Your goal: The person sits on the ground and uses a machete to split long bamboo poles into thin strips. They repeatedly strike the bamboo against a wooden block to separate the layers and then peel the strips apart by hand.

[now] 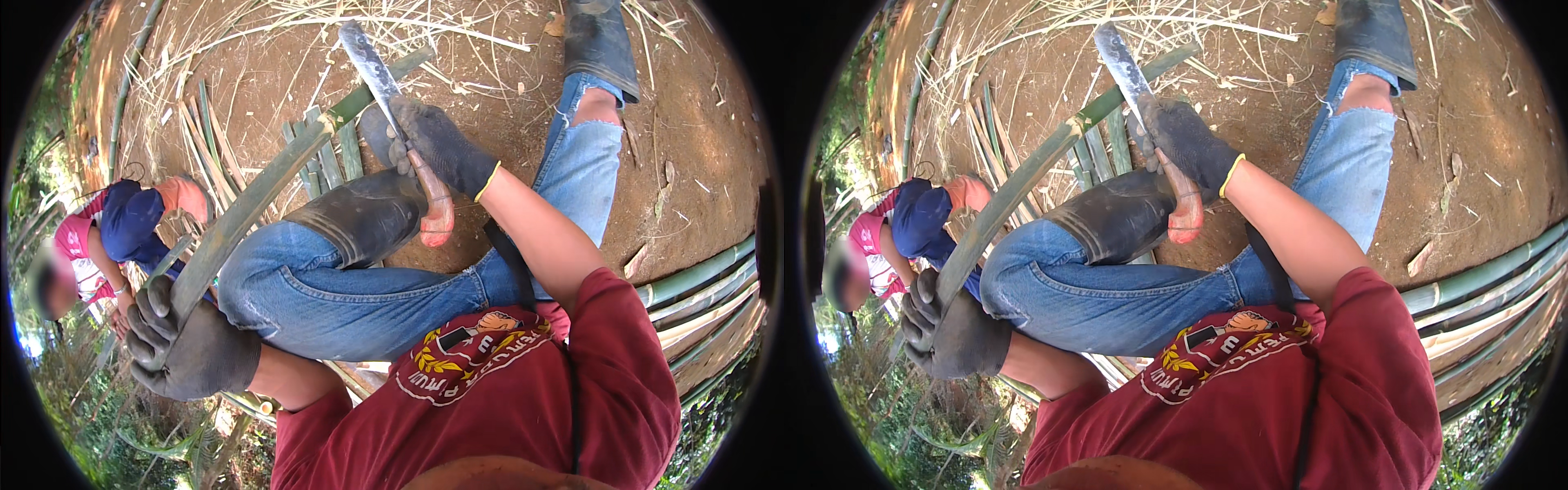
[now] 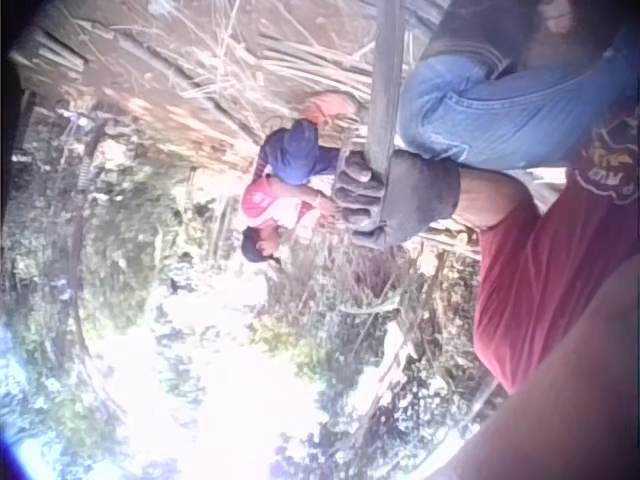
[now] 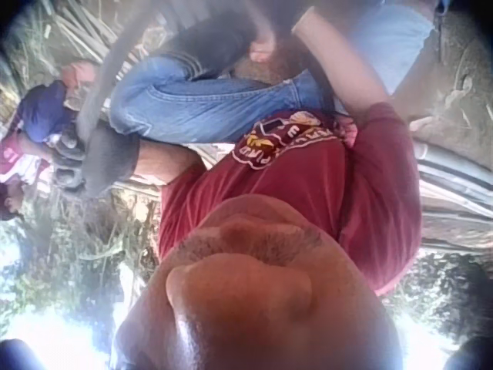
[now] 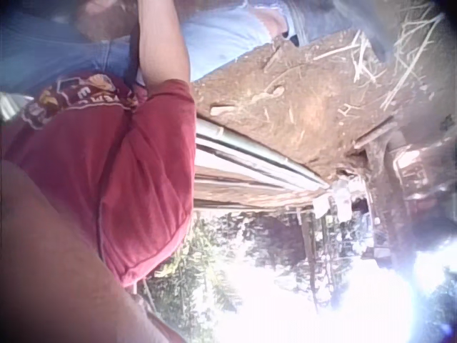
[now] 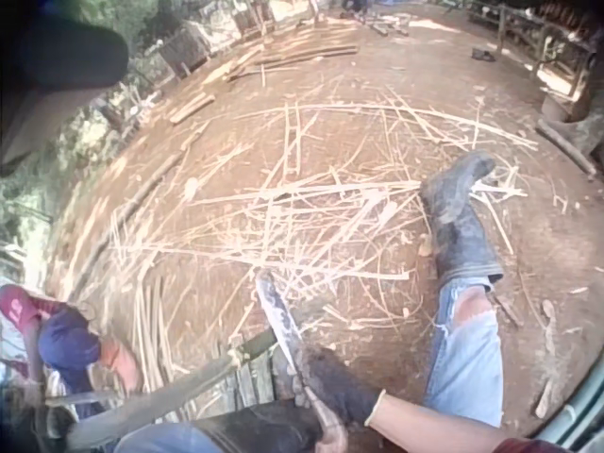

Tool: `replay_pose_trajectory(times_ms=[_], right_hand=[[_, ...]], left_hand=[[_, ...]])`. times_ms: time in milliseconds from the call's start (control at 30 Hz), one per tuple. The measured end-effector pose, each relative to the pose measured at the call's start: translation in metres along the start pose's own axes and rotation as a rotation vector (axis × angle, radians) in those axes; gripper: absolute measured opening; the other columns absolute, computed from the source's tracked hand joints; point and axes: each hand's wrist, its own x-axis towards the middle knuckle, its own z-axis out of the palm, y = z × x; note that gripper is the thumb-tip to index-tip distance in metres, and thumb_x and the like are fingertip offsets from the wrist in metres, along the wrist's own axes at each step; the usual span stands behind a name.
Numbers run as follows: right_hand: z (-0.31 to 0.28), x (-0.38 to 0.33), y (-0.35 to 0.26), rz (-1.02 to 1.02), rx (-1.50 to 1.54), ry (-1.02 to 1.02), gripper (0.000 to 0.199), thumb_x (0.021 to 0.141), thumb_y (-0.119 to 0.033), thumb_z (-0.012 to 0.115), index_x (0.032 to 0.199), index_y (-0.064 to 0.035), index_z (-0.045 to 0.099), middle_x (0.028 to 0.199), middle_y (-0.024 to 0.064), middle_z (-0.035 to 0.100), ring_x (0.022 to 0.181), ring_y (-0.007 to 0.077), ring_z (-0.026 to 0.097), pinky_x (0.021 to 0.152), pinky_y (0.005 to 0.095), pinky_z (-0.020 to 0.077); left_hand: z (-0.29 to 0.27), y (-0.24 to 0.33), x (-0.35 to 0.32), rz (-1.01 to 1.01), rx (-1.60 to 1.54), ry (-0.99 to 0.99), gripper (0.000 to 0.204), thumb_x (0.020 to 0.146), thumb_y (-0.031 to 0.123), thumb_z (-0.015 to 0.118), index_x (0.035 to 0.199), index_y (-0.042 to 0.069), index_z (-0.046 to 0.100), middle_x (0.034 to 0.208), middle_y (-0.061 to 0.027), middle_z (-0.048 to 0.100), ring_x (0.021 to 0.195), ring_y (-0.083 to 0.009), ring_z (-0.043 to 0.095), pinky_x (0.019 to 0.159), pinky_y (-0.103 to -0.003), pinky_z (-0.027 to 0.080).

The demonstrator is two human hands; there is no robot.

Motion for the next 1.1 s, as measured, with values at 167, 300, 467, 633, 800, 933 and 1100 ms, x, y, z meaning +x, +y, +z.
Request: replay_pose_trajectory(times_ms=[167, 300, 467, 633, 800, 933, 1100], right_hand=[[0.01, 0.01, -0.004, 0.04, -0.193, -0.055, 0.044, 0.1, -0.047, 0.05, 0.102, -0.0026, 0.052, 0.069, 0.0019, 0.054, 0.05, 0.0121, 0.056, 0.047, 0.0291, 0.0498], [0.037, 0.007, -0.025, 0.046, -0.566, -0.016, 0.06, 0.099, -0.055, 0.046, 0.076, -0.0005, 0.058, 0.052, 0.002, 0.053, 0.04, 0.0117, 0.055, 0.038, 0.0271, 0.0471], [0.029, 0.017, -0.038, 0.108, -0.562, 0.007, 0.061, 0.096, -0.058, 0.048, 0.082, 0.0001, 0.06, 0.05, 0.0018, 0.051, 0.039, 0.0101, 0.054, 0.036, 0.0266, 0.046], [0.045, 0.011, -0.032, 0.024, -0.566, 0.01, 0.057, 0.095, -0.057, 0.052, 0.086, -0.0007, 0.06, 0.051, 0.0, 0.052, 0.041, 0.0089, 0.053, 0.037, 0.0246, 0.0463], [0.048, 0.008, -0.03, 0.048, -0.538, 0.036, 0.056, 0.096, -0.054, 0.052, 0.083, 0.0005, 0.057, 0.051, 0.0017, 0.051, 0.043, 0.0108, 0.054, 0.04, 0.0281, 0.0463], [0.036, 0.019, -0.023, 0.096, -0.456, 0.174, 0.043, 0.1, -0.041, 0.054, 0.095, 0.0013, 0.059, 0.052, 0.0014, 0.051, 0.043, 0.0101, 0.053, 0.043, 0.0267, 0.045], [0.046, 0.007, -0.009, 0.014, -0.696, 0.018, 0.046, 0.099, -0.045, 0.054, 0.088, -0.0005, 0.057, 0.054, 0.0013, 0.051, 0.044, 0.0101, 0.052, 0.044, 0.026, 0.0447]], left_hand=[[-0.005, 0.002, -0.008, -0.038, -0.048, 0.027, 0.026, 0.085, 0.018, 0.044, 0.06, 0.017, 0.039, 0.055, 0.0019, 0.03, 0.05, -0.0118, 0.028, 0.059, -0.029, 0.03], [-0.006, 0.001, -0.012, -0.052, -0.034, 0.024, 0.03, 0.081, 0.016, 0.044, 0.054, 0.02, 0.032, 0.052, 0.0033, 0.026, 0.048, -0.0108, 0.025, 0.059, -0.028, 0.028], [-0.001, -0.001, -0.015, -0.101, -0.177, -0.024, 0.032, 0.083, 0.012, 0.041, 0.053, 0.02, 0.032, 0.052, 0.0041, 0.026, 0.046, -0.0091, 0.023, 0.057, -0.026, 0.027], [0.001, -0.003, -0.015, 0.005, -0.048, 0.037, 0.032, 0.084, 0.011, 0.041, 0.053, 0.02, 0.034, 0.052, 0.0045, 0.025, 0.043, -0.0088, 0.02, 0.053, -0.025, 0.025], [-0.019, 0.009, -0.015, -0.03, -0.074, -0.021, 0.033, 0.086, 0.011, 0.04, 0.055, 0.02, 0.036, 0.052, 0.0043, 0.028, 0.047, -0.0086, 0.024, 0.055, -0.023, 0.026], [-0.021, 0.013, -0.016, -0.098, -0.09, -0.017, 0.032, 0.088, 0.011, 0.04, 0.057, 0.02, 0.037, 0.054, 0.004, 0.027, 0.05, -0.0083, 0.026, 0.058, -0.024, 0.026], [-0.025, 0.014, -0.018, -0.093, -0.054, 0.025, 0.031, 0.085, 0.009, 0.04, 0.057, 0.019, 0.033, 0.054, 0.0034, 0.024, 0.05, -0.0097, 0.024, 0.059, -0.025, 0.027]])
